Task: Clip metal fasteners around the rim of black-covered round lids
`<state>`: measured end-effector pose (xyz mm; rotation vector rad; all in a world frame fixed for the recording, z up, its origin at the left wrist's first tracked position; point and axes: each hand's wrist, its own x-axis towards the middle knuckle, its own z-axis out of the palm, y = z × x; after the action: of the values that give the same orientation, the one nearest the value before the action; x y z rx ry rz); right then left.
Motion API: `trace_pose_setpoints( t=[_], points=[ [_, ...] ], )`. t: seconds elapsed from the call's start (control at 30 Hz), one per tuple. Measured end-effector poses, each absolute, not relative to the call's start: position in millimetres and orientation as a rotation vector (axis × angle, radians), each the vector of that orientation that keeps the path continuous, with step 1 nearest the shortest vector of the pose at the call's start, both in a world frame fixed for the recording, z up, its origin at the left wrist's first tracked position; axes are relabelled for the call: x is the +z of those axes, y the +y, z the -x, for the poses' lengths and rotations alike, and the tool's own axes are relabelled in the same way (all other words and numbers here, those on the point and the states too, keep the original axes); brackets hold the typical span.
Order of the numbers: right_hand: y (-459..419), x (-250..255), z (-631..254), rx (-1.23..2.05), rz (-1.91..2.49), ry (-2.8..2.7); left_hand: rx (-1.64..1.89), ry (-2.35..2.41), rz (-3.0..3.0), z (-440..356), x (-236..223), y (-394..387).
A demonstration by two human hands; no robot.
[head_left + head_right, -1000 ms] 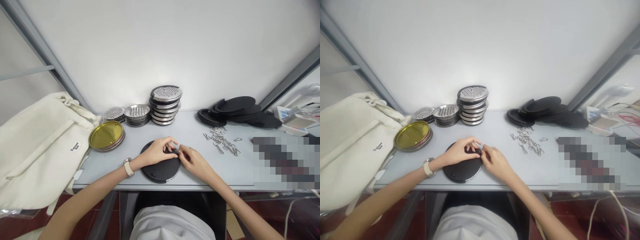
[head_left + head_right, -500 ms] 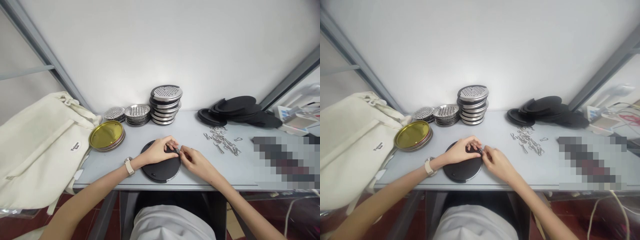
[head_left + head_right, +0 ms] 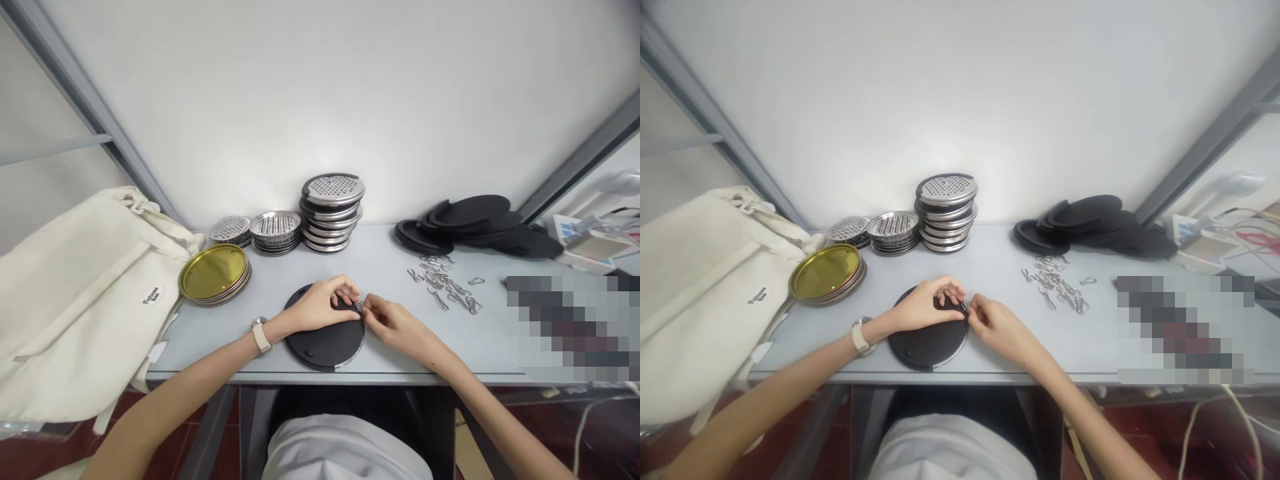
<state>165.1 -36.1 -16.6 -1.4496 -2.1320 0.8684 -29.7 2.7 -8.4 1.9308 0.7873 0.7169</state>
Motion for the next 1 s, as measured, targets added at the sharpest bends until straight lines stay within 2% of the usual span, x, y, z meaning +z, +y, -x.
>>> trace_pose_setpoints(
  t=[0.33, 1.0],
  points=[
    [-29.7, -33.0, -152.0, 0.745, 1.388, -1.999, 0.783, 0.867, -2.042, 30.7, -8.9, 0.0],
    [-32.1, -28.6, -154.1, 0.724, 1.313, -1.948, 0.746, 0.926, -2.333, 31.5, 5.5, -14.9]
  ],
)
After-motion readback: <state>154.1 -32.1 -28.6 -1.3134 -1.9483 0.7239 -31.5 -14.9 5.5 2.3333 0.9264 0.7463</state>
